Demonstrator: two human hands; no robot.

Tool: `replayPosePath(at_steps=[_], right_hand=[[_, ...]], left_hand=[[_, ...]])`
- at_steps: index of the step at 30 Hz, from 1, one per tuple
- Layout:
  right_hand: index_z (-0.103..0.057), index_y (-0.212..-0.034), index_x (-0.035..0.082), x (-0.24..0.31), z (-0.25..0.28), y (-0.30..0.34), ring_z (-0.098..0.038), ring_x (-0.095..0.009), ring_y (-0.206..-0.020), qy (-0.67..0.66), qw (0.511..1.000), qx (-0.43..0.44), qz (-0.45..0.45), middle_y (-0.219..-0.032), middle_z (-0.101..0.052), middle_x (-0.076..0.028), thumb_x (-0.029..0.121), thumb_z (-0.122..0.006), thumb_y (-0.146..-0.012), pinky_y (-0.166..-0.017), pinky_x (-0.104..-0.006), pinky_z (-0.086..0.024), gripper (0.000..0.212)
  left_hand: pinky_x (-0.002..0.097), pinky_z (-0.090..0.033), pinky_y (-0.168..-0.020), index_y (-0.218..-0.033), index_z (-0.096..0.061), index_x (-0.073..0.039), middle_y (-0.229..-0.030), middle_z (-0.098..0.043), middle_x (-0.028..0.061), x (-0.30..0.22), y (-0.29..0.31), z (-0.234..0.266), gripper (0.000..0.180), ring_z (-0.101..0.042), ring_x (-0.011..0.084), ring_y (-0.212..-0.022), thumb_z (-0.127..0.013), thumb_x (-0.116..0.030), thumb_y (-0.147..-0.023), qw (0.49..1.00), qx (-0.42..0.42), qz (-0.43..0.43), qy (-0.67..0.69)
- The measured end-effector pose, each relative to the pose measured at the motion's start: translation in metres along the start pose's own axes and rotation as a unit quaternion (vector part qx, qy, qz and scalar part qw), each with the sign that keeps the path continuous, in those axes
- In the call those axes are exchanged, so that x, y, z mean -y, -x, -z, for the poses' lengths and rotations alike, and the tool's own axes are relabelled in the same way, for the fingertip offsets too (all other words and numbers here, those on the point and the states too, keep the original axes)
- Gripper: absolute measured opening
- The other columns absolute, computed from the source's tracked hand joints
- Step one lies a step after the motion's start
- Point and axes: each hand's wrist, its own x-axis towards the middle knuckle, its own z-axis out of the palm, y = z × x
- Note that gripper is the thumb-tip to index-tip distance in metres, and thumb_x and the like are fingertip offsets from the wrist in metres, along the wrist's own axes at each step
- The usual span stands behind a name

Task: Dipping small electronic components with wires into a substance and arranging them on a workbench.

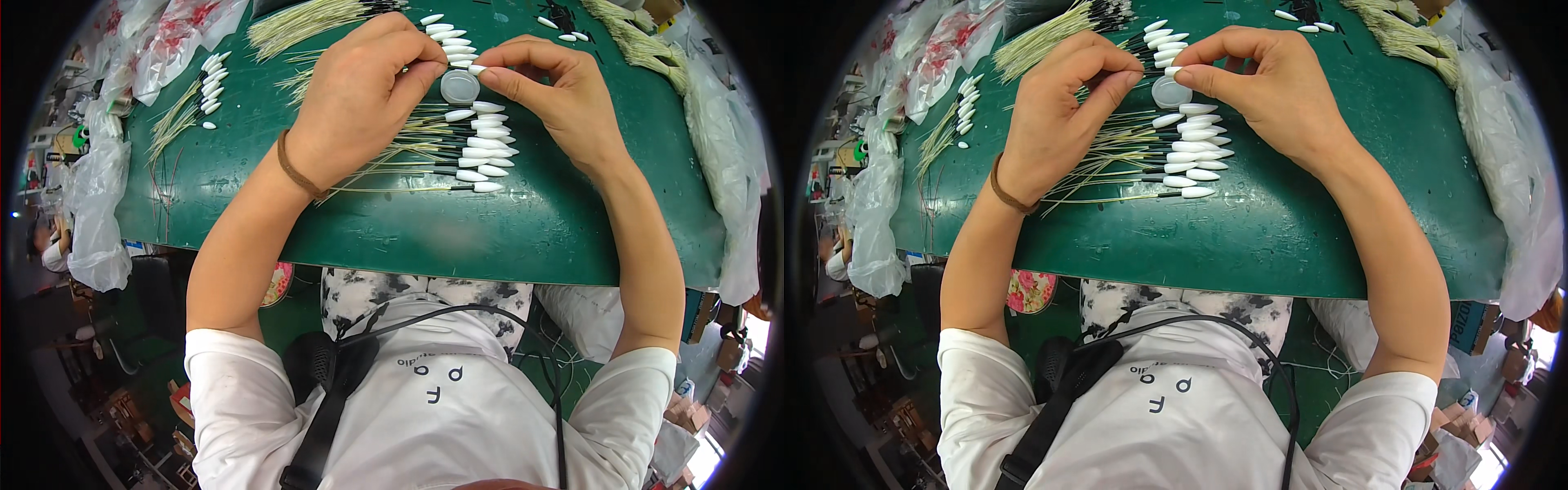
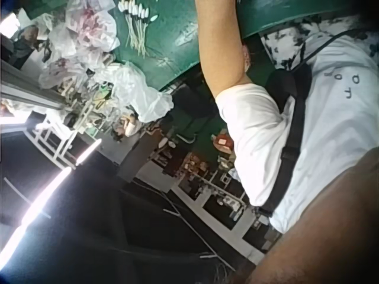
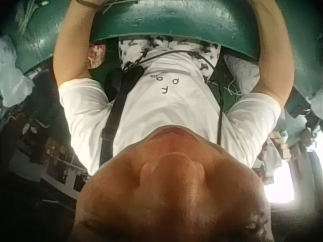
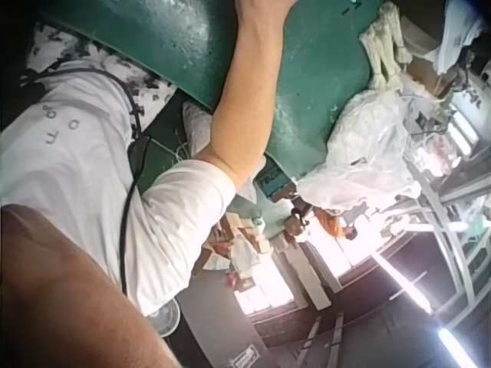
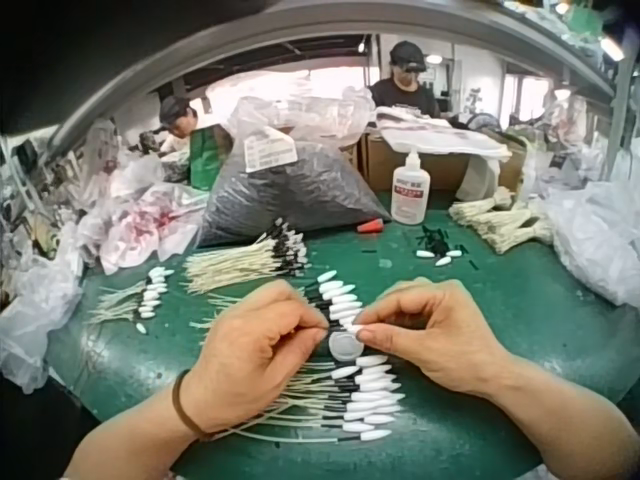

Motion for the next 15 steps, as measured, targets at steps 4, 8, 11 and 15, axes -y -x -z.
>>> replayPosePath(at_steps=[4,8,11,15], right_hand=[[-0.077,-0.099,0.006,0.013,0.009,-0.002,-0.051,-0.003,-0.073,-0.005,1.0,-0.027,-0.009,-0.086,-0.069,0.003,0.024,-0.077,-0.087,-0.065,-0.02,-0.042,0.022],[-0.073,-0.111,0.005,-0.008,0.045,-0.007,-0.06,-0.007,-0.105,-0.005,0.998,-0.056,-0.033,-0.108,-0.07,0.0,0.027,-0.069,-0.095,-0.098,-0.024,-0.042,0.028],[-0.073,-0.112,0.005,-0.027,0.065,-0.011,-0.059,-0.007,-0.101,0.021,0.994,-0.098,-0.042,-0.105,-0.07,0.001,0.028,-0.07,-0.094,-0.094,-0.023,-0.042,0.03],[-0.073,-0.113,0.006,-0.043,0.083,-0.015,-0.058,-0.005,-0.097,0.093,0.985,-0.135,-0.055,-0.101,-0.069,0.003,0.028,-0.07,-0.094,-0.089,-0.0209,-0.041,0.029]], left_hand=[[0.0298,-0.047,-0.074,-0.092,-0.069,0.0,-0.088,-0.064,0.0067,-0.002,0.004,0.009,0.007,-0.061,0.0214,-0.083,-0.069,-0.002,-0.086,1.0,0.009,-0.02,-0.001],[0.0329,-0.046,-0.077,-0.089,-0.069,-0.001,-0.087,-0.065,0.0073,-0.01,0.013,0.01,0.007,-0.06,0.0236,-0.086,-0.071,-0.003,-0.083,0.998,0.065,0.006,-0.016],[0.0346,-0.047,-0.076,-0.09,-0.068,-0.002,-0.087,-0.064,0.0089,-0.016,0.014,0.008,0.009,-0.06,0.0269,-0.085,-0.072,-0.006,-0.083,0.994,0.093,-0.005,-0.053],[0.0357,-0.048,-0.076,-0.092,-0.068,-0.003,-0.088,-0.063,0.0096,0.015,0.0,0.014,0.013,-0.06,0.0278,-0.083,-0.073,-0.012,-0.084,0.997,0.065,0.007,-0.048]])
